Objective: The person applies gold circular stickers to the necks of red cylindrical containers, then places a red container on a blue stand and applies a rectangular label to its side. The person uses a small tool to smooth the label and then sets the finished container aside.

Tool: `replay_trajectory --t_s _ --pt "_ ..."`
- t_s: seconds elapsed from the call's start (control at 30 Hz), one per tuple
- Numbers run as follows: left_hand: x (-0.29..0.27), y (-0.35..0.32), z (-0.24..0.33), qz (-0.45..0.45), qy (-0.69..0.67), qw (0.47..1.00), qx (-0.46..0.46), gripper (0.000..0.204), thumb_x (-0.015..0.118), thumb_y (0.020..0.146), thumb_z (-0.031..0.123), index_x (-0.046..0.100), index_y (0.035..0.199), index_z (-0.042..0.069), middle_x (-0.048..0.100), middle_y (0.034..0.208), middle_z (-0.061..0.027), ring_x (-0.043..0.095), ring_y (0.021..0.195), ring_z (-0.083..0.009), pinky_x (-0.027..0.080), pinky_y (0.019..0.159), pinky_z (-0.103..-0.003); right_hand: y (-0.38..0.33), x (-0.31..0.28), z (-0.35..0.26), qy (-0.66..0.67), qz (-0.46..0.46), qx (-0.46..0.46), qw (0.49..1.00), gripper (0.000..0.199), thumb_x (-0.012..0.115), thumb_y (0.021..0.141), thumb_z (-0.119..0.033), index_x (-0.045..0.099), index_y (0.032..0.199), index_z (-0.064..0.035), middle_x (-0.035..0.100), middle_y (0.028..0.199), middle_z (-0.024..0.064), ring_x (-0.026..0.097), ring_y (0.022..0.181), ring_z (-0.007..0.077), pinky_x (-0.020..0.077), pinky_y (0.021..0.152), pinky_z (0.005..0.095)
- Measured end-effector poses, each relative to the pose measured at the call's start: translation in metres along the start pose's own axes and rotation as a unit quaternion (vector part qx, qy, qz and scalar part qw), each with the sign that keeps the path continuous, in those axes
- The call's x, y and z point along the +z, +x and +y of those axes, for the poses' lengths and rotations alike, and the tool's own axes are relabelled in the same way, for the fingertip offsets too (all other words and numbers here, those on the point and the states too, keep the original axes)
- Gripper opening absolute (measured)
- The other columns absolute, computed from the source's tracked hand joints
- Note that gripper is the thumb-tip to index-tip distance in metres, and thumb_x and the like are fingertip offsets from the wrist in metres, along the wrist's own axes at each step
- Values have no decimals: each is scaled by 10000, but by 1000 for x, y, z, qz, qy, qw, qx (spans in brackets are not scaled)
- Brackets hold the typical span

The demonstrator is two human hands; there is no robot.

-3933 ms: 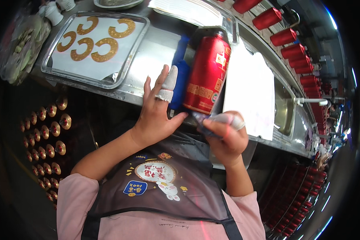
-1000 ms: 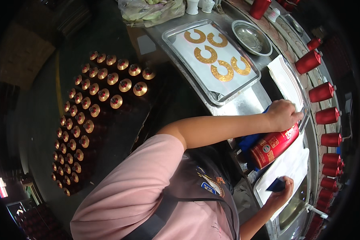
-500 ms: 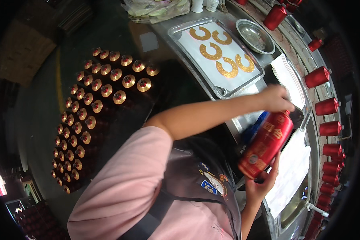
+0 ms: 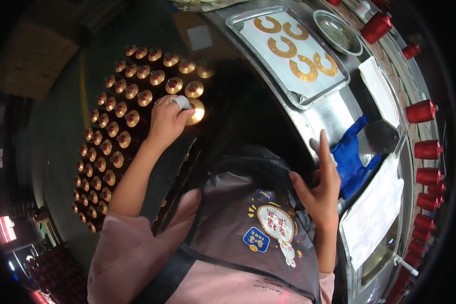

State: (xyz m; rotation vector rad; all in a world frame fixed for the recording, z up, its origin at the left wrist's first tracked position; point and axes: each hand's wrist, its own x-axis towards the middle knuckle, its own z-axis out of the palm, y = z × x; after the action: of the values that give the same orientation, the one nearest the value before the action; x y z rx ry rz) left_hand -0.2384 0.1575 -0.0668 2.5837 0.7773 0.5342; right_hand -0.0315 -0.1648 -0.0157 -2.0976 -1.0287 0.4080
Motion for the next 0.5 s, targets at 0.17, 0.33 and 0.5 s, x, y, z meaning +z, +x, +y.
replay_trajectory --t_s 0.17,0.33,0.5 --pt "71 -36 -101 32 85 994 -66 189 764 846 172 683 896 9 675 870 -176 633 885 -383 501 780 -474 -25 -23 5 26 55 76 995 951 803 752 -14 375 1598 -89 672 1128 83 441 626 98 386 546 244" --pt "108 -58 -143 41 90 988 -119 202 760 862 195 687 912 13 679 880 -195 639 869 -407 509 775 -494 -33 -28 7 23 87 110 990 924 787 774 12 388 1597 -115 673 1192 98 420 541 52 357 490 216" --pt "116 -64 -155 86 74 982 -153 212 753 876 233 695 894 31 683 822 -183 655 813 -406 520 733 -489 -33 -31 6 35 72 145 986 886 772 794 20 404 1589 -111 674 1224 108 475 573 40 369 493 216"
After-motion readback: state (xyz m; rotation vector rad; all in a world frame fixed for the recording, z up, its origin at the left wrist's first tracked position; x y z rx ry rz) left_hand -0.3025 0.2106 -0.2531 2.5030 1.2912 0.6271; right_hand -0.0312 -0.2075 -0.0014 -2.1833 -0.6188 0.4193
